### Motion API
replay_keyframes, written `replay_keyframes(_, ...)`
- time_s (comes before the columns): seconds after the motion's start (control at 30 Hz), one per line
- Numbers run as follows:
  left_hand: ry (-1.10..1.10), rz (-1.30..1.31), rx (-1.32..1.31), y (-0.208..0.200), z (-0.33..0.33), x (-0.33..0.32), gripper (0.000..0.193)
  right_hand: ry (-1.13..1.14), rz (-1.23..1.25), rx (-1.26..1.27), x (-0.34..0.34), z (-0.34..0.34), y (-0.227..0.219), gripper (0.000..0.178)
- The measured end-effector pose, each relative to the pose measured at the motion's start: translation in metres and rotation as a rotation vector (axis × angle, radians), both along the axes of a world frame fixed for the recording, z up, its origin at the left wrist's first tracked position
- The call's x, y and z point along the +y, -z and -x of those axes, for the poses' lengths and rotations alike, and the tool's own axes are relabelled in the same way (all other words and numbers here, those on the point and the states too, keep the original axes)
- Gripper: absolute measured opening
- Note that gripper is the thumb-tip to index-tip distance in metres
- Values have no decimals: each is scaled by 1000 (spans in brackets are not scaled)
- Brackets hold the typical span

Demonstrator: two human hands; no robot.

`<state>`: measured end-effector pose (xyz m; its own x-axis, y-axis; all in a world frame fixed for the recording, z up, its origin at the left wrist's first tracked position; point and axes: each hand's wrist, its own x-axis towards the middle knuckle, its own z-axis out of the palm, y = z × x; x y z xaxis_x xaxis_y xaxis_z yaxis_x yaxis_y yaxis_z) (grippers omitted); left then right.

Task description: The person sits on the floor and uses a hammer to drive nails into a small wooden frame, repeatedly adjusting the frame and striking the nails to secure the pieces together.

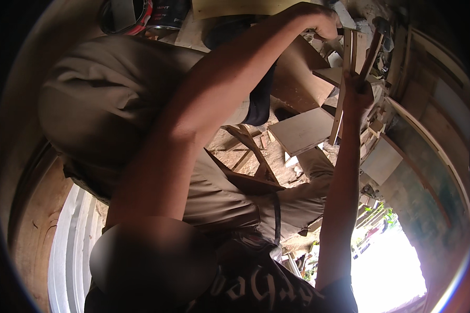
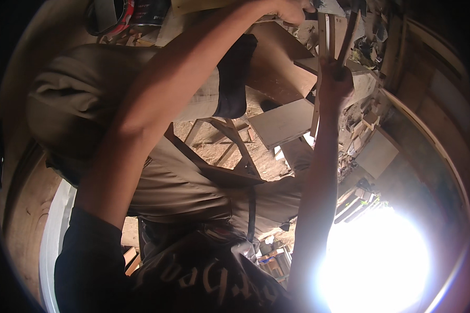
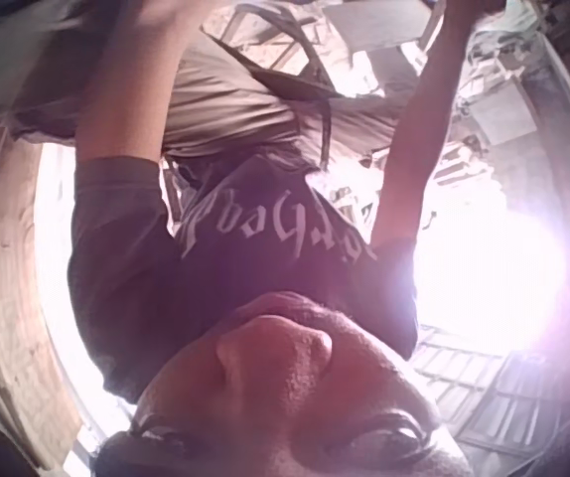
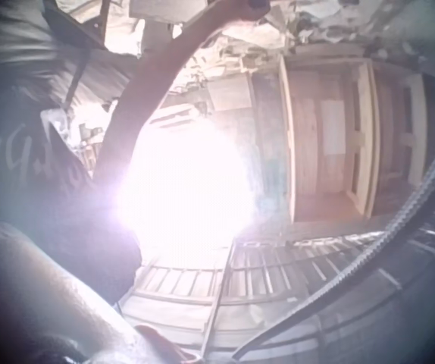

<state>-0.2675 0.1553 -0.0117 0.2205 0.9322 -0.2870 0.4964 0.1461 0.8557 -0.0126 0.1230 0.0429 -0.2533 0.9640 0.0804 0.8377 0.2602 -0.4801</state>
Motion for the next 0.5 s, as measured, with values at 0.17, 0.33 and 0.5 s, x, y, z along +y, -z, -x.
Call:
replay_keyframes(0.17,-79,10,-115,-26,-7,-12,40,32,73,32,-3,-2,-19,26)
replay_keyframes(0.33,-138,165,-149,-59,-9,-23,30,10,62,74,-1,-12,-24,26)
replay_keyframes(0.5,-141,84,-98,-56,-22,-15,27,15,92,68,4,-21,-31,26)
